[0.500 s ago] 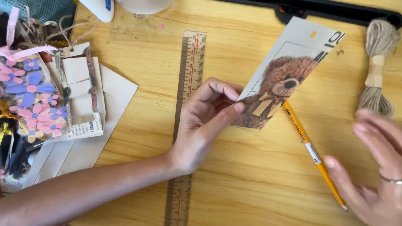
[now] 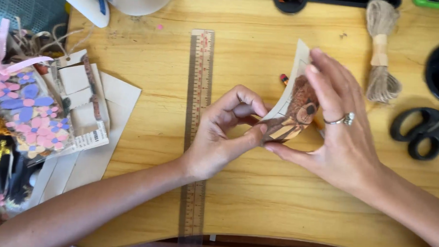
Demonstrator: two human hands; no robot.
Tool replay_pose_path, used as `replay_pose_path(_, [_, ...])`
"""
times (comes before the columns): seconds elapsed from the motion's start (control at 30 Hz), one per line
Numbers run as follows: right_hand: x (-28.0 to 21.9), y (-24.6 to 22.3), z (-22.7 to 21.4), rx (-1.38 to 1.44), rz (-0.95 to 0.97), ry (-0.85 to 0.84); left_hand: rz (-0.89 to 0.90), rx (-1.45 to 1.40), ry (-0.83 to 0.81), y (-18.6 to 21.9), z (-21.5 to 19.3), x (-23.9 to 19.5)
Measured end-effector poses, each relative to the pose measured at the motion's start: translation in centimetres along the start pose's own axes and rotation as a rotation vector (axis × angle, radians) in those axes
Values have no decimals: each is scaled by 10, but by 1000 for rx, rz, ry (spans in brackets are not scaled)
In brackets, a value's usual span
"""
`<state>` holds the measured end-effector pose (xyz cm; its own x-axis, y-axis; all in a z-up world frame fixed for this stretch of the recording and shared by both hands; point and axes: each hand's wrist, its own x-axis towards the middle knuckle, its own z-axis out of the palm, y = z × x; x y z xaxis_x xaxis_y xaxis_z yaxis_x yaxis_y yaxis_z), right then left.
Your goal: Using scissors to cut out a specific image from a piece of cardstock on a craft table.
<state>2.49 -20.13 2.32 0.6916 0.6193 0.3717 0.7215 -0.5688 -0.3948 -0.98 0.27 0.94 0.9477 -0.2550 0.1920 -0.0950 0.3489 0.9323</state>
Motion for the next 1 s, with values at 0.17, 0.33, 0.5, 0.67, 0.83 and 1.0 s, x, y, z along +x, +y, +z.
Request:
replay_pose_path(0.17, [-10, -1, 14, 78, -53, 162, 12, 49, -1, 0, 2, -5])
replay_pose_path(0.33, [-9, -2, 11, 55, -124, 153, 8, 15, -26, 3, 5, -2])
replay_pose_path(0.5, [-6, -4, 6, 163, -112, 152, 45, 58, -3, -1, 5, 2])
replay_pose_path(0.67, [6, -14, -14, 700, 184, 120, -25, 62, 26, -1, 5, 2])
replay_pose_path(0.83, [10, 22, -29, 546, 193, 290, -55, 35, 58, -2, 5, 2])
replay_pose_path(1.0, [6, 62, -26, -367, -170, 307, -38, -7, 79, -3, 5, 1])
